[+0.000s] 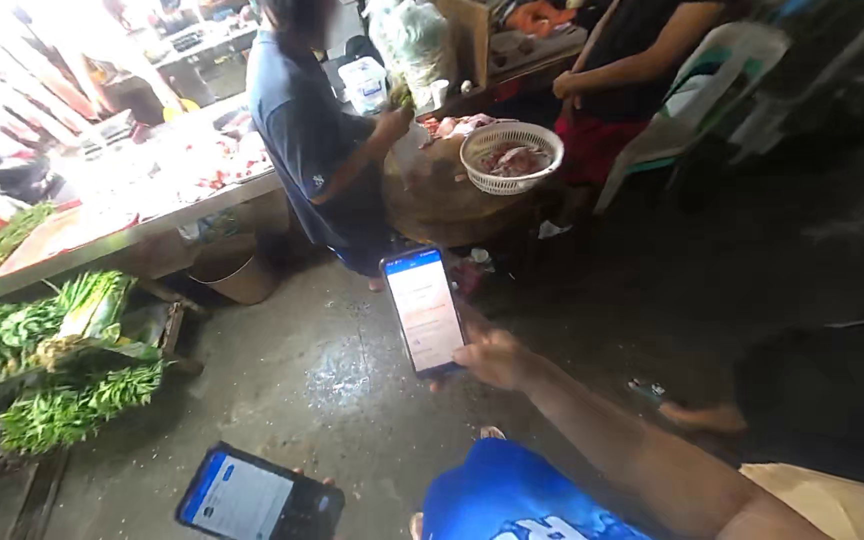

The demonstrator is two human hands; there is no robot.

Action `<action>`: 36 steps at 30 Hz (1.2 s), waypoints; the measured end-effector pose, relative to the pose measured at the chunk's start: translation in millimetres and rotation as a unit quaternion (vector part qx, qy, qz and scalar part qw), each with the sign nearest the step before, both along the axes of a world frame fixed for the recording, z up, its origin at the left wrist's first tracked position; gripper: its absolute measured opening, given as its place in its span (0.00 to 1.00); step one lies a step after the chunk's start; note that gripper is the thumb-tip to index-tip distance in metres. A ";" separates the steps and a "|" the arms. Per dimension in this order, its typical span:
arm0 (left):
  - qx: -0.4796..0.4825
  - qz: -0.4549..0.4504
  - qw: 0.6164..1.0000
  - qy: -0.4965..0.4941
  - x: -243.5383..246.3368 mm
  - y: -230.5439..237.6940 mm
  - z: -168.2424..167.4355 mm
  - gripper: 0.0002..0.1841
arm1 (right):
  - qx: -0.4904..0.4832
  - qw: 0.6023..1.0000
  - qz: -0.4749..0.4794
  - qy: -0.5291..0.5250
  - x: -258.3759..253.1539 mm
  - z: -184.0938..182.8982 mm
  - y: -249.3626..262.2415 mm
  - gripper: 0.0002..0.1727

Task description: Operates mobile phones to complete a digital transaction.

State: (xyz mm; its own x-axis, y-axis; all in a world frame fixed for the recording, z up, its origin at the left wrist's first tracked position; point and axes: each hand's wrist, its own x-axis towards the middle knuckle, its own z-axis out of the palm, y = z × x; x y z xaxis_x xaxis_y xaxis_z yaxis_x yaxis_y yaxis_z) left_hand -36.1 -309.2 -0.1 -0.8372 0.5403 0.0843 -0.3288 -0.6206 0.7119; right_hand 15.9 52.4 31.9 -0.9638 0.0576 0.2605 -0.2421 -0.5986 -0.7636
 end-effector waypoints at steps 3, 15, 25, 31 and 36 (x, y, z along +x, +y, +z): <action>0.035 -0.027 0.999 -0.010 -0.2 32.6 -0.6 0.32 | -0.024 1.000 -0.017 0.002 11.2 0.8 29.6 0.42; 0.076 -0.083 0.993 -0.018 3.9 99.7 -6.5 0.34 | -0.079 0.996 -0.016 -0.027 31.6 -4.4 65.0 0.47; 0.057 -0.017 0.998 -0.012 13.0 49.6 -8.7 0.32 | -0.013 0.951 -0.153 -0.270 9.3 -4.9 -0.4 0.20; 0.046 0.021 0.999 -0.018 16.9 2.2 -11.9 0.32 | 0.011 0.949 -0.142 -0.280 -4.7 -7.8 -38.4 0.18; 0.021 0.053 0.998 -0.007 16.7 -26.0 -12.9 0.33 | 0.032 0.944 -0.136 -0.300 -13.9 -8.7 -66.4 0.20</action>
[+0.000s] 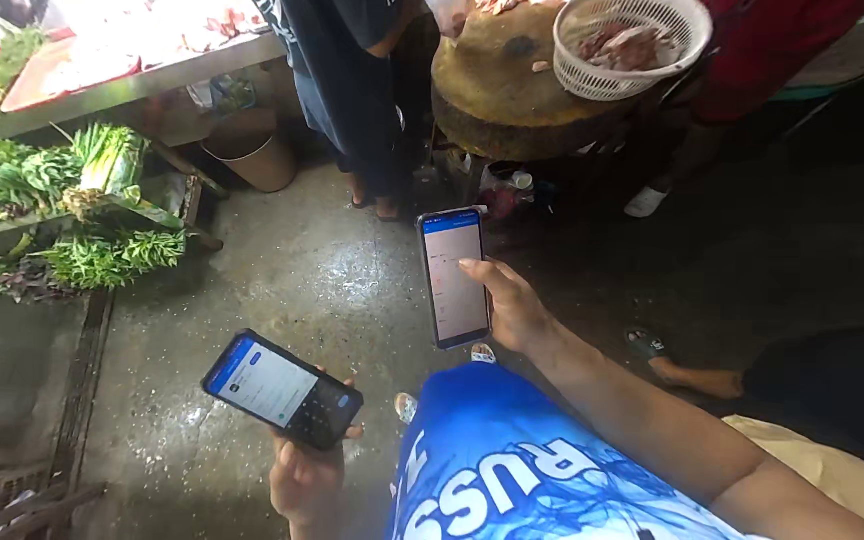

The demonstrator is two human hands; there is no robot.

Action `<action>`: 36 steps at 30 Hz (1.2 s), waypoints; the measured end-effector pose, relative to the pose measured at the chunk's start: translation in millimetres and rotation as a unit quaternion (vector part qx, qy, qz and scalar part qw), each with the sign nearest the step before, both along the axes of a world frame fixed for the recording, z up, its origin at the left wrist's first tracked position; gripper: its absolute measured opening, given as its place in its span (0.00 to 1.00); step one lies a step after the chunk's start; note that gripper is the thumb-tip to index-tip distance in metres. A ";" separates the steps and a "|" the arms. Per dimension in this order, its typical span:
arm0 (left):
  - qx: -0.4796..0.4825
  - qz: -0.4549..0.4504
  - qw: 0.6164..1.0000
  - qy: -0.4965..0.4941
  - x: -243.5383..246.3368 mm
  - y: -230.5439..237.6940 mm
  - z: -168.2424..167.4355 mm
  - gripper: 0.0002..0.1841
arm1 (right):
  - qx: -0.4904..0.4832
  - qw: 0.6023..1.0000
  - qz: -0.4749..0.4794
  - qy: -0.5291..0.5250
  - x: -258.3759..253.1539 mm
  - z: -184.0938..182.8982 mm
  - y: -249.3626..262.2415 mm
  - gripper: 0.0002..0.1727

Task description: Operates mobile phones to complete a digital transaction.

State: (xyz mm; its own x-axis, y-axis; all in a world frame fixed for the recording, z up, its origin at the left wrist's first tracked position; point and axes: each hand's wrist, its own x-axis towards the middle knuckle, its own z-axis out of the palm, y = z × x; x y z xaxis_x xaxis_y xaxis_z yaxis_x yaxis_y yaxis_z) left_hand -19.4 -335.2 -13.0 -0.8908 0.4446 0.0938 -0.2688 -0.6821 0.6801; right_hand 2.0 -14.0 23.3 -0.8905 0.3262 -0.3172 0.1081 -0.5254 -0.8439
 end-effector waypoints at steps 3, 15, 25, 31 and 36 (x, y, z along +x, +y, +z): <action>0.007 -0.001 1.000 -0.002 -2.0 -12.7 -1.7 0.33 | -0.002 1.000 0.011 -0.001 -4.1 0.1 -13.2 0.20; 0.005 -0.003 1.000 0.000 -11.6 -5.4 0.0 0.36 | -0.138 0.981 0.119 0.068 3.5 0.8 -31.6 0.27; -0.024 -0.008 1.000 0.018 -15.7 10.0 -6.5 0.41 | -0.265 0.914 0.246 0.185 13.8 -10.9 -41.2 0.35; -0.031 -0.012 0.999 0.011 -17.4 11.5 -4.2 0.43 | -0.090 0.989 0.115 0.034 9.1 0.2 -55.6 0.22; -0.023 -0.014 1.000 0.007 -15.5 8.2 -2.5 0.43 | -0.059 0.993 0.104 0.003 6.1 -5.1 -56.3 0.21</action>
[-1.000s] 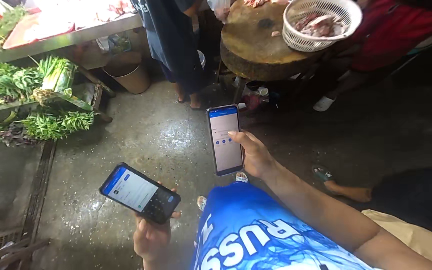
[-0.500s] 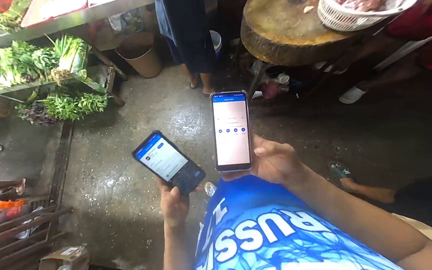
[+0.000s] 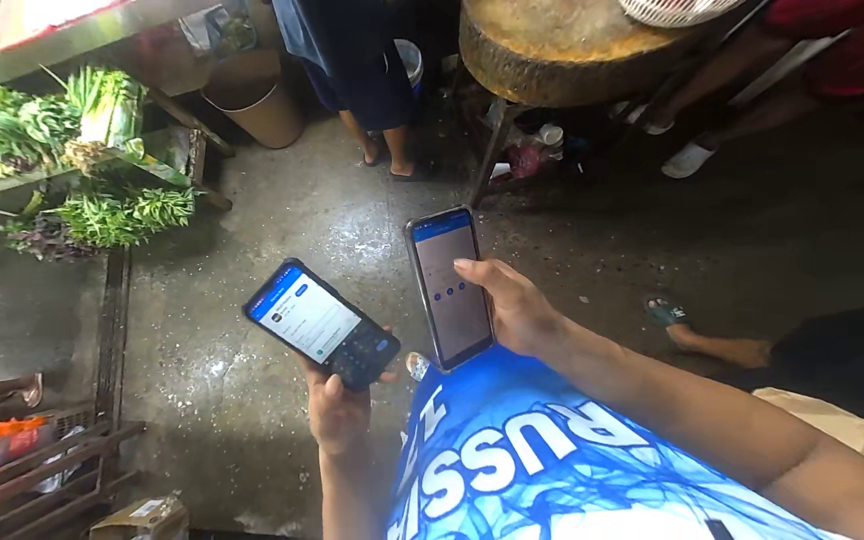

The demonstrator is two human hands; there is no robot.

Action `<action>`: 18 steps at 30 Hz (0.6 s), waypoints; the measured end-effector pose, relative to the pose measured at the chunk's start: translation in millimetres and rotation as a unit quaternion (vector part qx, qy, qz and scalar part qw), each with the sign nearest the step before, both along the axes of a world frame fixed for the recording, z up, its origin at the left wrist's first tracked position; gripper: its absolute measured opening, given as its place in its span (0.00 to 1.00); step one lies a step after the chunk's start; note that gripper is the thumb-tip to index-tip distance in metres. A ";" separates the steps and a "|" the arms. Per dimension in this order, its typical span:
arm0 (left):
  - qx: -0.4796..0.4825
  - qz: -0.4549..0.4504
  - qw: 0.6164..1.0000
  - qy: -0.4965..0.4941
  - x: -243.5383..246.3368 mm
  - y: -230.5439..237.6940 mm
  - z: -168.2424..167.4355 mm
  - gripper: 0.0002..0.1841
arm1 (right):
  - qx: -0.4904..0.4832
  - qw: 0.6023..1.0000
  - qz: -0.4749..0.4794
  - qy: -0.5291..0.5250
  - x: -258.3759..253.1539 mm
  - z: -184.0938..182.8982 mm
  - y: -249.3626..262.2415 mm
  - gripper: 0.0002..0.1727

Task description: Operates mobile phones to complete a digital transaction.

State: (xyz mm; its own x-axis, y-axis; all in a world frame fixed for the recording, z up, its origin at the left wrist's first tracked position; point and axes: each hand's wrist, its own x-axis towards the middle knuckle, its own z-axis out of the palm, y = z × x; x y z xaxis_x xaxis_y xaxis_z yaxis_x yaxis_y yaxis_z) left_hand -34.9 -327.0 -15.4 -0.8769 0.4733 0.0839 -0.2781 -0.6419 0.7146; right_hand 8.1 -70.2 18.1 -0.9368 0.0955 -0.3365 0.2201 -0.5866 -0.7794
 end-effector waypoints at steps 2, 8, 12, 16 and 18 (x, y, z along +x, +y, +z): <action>-0.002 0.001 1.000 -0.004 -0.4 -1.9 -1.0 0.44 | 0.007 1.000 -0.001 -0.009 -2.2 -0.9 0.2 0.20; -0.034 0.022 0.999 -0.013 -3.1 -0.5 2.7 0.45 | 0.022 1.000 0.001 -0.001 0.0 -8.9 1.9 0.26; -0.041 0.026 0.999 -0.014 -5.2 2.2 5.7 0.45 | 0.002 0.999 0.028 0.040 2.3 -8.9 4.4 0.31; -0.049 0.038 0.998 -0.021 -5.1 1.6 8.4 0.47 | -0.079 0.992 0.075 0.057 3.9 -10.0 7.3 0.37; -0.045 0.043 0.998 -0.020 -3.6 -1.5 8.6 0.47 | -0.119 0.986 0.097 0.060 4.8 -12.5 6.0 0.40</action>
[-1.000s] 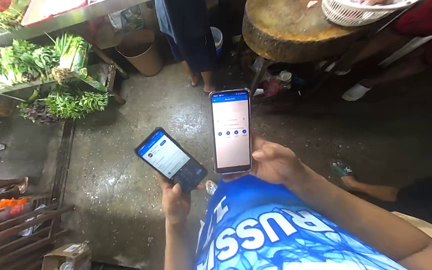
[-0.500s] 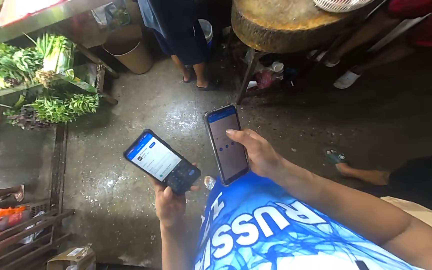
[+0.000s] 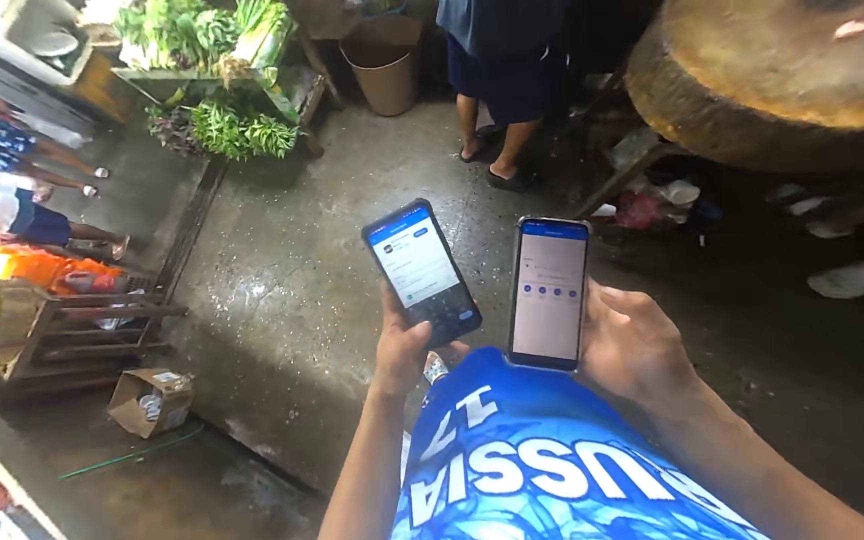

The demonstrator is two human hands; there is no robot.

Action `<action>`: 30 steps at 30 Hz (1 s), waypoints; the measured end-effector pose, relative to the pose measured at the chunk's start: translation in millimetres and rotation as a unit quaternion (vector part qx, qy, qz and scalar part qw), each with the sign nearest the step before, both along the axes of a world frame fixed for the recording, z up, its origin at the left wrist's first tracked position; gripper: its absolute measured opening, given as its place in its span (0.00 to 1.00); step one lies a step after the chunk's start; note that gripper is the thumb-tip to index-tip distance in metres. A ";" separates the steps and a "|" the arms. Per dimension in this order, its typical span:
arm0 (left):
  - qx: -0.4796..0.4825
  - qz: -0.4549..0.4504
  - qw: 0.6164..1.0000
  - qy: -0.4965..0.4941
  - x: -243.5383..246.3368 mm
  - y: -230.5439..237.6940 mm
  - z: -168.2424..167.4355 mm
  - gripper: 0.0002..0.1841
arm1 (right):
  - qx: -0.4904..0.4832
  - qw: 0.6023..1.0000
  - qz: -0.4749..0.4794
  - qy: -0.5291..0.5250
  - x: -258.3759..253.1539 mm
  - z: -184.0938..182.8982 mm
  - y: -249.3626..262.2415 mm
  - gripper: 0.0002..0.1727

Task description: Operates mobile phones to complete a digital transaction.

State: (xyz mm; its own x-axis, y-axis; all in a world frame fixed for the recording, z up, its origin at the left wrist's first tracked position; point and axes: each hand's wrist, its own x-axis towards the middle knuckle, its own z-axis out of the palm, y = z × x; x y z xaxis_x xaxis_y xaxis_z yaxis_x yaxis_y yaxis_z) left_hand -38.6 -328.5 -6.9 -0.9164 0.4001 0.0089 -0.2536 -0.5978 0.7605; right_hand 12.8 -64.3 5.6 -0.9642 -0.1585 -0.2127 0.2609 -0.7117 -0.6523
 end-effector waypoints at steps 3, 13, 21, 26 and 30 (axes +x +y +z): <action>0.010 0.002 1.000 0.006 1.1 -1.4 -0.9 0.46 | -0.010 1.000 0.010 0.009 1.2 2.9 -4.3 0.40; 0.041 -0.012 0.999 0.028 3.9 -5.5 -7.1 0.44 | -0.060 0.993 0.050 0.083 6.6 -5.1 -14.4 0.38; 0.024 -0.015 0.999 0.022 5.1 0.6 -7.1 0.43 | -0.037 0.996 0.034 0.079 13.0 -7.9 -10.0 0.38; 0.022 -0.021 0.999 0.021 4.2 1.9 -6.9 0.42 | -0.034 0.996 0.030 0.077 13.6 -7.0 -8.8 0.36; 0.027 -0.021 0.999 0.025 5.1 -0.2 -7.7 0.43 | -0.045 0.995 0.039 0.075 13.7 -7.1 -10.7 0.36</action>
State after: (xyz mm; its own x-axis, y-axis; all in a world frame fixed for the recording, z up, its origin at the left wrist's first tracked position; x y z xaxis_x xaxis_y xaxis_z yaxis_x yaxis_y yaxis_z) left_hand -33.5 -328.7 -14.6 -0.8967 0.4359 0.0769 -0.2418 -0.6279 0.7398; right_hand 26.5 -75.0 -1.4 -0.9681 -0.2456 -0.0488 0.2217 -0.7505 -0.6226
